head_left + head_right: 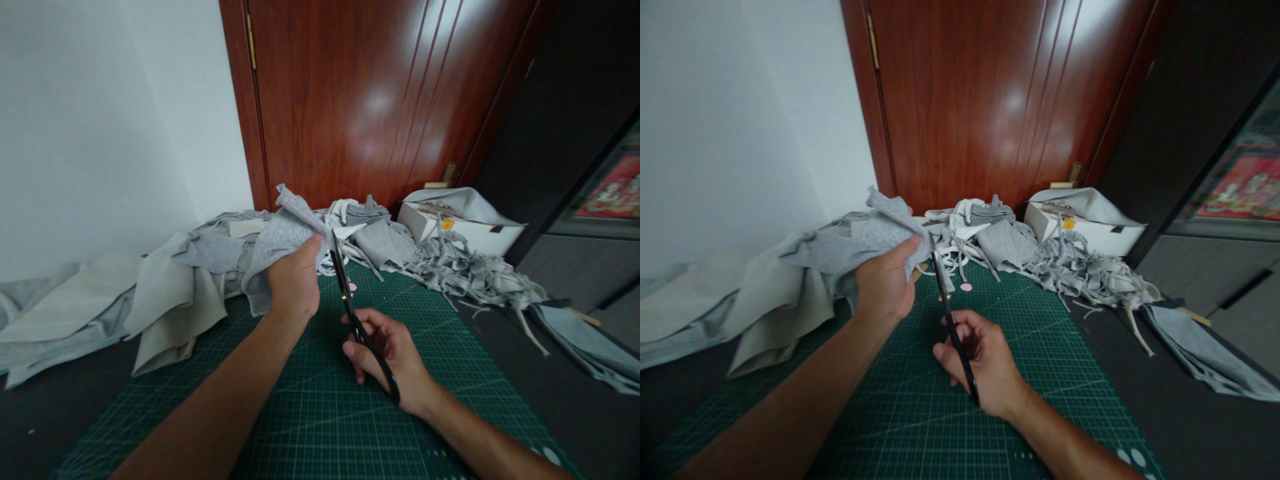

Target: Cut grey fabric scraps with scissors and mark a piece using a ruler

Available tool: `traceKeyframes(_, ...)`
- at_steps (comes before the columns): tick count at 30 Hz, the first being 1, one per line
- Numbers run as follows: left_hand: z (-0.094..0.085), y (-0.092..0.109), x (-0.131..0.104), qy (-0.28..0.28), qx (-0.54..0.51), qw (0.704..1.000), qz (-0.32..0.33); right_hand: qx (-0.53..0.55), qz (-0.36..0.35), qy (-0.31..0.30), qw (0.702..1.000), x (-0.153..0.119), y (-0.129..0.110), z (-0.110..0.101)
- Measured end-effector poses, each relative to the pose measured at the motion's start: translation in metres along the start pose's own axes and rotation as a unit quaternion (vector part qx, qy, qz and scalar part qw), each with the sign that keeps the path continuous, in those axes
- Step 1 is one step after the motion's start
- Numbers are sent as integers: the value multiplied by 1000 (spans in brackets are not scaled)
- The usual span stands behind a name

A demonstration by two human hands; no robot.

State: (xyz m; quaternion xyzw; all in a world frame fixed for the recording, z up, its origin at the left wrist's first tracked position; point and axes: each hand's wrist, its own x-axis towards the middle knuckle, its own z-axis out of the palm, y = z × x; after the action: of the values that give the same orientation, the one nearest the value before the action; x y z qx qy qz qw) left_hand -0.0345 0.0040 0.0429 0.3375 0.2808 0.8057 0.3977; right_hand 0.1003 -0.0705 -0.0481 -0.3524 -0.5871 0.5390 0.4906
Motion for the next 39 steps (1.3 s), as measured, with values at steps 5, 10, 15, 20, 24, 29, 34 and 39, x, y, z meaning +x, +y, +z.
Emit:
traceKeyframes(5, -12, -7, 20, 49, 37, 998, -31, 5, 51, -8, 999, 5, 3, 3)
traceKeyframes(10, -26, -12, 42, 44, 36, 983, -176, 21, 128, -24, 991, 10, -2, 4)
traceKeyframes(15, -26, -17, 40, 38, 39, 986, -157, 48, 167, -47, 984, 9, -7, 1)
traceKeyframes(20, -18, -14, 32, 26, 17, 993, -111, 69, 160, -61, 983, 8, -8, 3)
traceKeyframes(24, -13, -5, 29, 38, -14, 993, -111, 71, 141, -68, 985, 7, -6, 4)
traceKeyframes(29, -12, 0, 29, 32, -45, 992, -114, 74, 121, -80, 987, 4, -6, 1)
traceKeyframes(34, -14, -2, 33, 21, -55, 994, -95, 67, 143, -119, 980, 2, -10, -3)
traceKeyframes(39, -13, 0, 33, 23, -54, 995, -75, 79, 159, -156, 972, 2, -13, -2)
